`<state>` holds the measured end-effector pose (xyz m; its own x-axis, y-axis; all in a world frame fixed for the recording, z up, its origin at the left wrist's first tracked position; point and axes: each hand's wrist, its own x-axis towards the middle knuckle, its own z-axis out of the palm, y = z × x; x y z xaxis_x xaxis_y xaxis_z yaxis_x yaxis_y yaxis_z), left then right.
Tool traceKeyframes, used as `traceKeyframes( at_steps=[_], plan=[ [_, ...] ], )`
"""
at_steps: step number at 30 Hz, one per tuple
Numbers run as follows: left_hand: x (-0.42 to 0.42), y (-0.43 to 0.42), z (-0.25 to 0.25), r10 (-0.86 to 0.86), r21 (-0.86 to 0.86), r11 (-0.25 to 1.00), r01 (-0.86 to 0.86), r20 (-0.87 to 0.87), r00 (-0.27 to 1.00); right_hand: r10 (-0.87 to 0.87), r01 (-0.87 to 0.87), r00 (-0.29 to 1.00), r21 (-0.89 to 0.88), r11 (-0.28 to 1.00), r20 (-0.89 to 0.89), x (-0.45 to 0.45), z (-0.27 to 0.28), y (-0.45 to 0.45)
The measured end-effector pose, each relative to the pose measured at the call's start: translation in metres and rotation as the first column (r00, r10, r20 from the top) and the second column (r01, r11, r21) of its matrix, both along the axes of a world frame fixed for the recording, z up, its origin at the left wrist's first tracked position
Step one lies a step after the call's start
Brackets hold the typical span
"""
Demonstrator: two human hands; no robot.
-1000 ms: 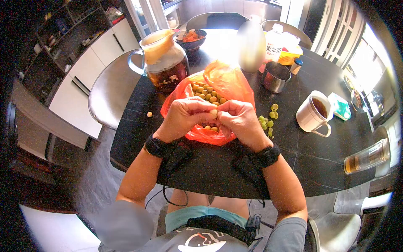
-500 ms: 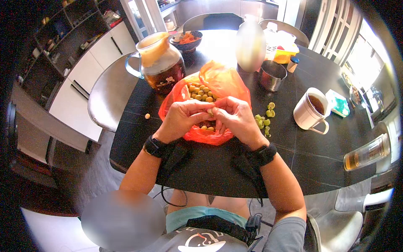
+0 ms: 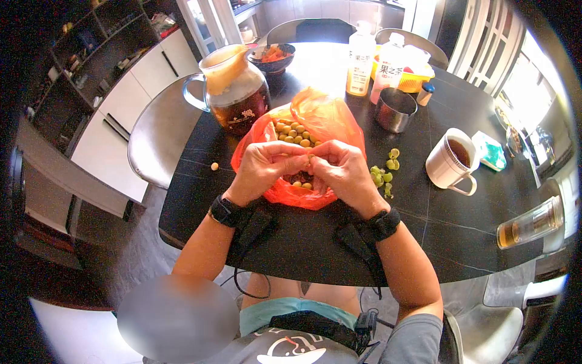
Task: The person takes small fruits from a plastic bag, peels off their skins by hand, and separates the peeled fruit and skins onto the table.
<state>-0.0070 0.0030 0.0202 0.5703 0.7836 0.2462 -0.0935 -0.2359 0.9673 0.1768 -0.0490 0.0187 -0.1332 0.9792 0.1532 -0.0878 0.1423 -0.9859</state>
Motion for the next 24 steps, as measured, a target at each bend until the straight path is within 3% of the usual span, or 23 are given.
traceKeyframes(
  at_steps=[6,12,17,24],
  plan=[
    [0.0007,0.0011,-0.0027,0.054,0.053,0.997,-0.052,-0.037,0.998,-0.025,0.025,0.999,0.001,1.000,0.021,0.0026,-0.0005,0.0010],
    [0.0005,0.0015,-0.0031,0.073,0.064,0.995,-0.072,-0.013,0.997,-0.041,0.034,0.997,-0.118,0.992,-0.059,0.0029,0.0003,0.0006],
    [0.0007,0.0011,-0.0016,0.049,0.061,0.997,-0.050,0.020,0.999,0.061,-0.101,0.975,-0.178,0.979,-0.213,0.0005,0.0000,-0.0002],
    [0.0033,0.0017,-0.0027,0.115,0.132,0.984,-0.122,0.059,0.992,0.082,-0.153,0.930,-0.175,0.973,-0.358,0.0023,-0.0055,0.0003]
  ],
)
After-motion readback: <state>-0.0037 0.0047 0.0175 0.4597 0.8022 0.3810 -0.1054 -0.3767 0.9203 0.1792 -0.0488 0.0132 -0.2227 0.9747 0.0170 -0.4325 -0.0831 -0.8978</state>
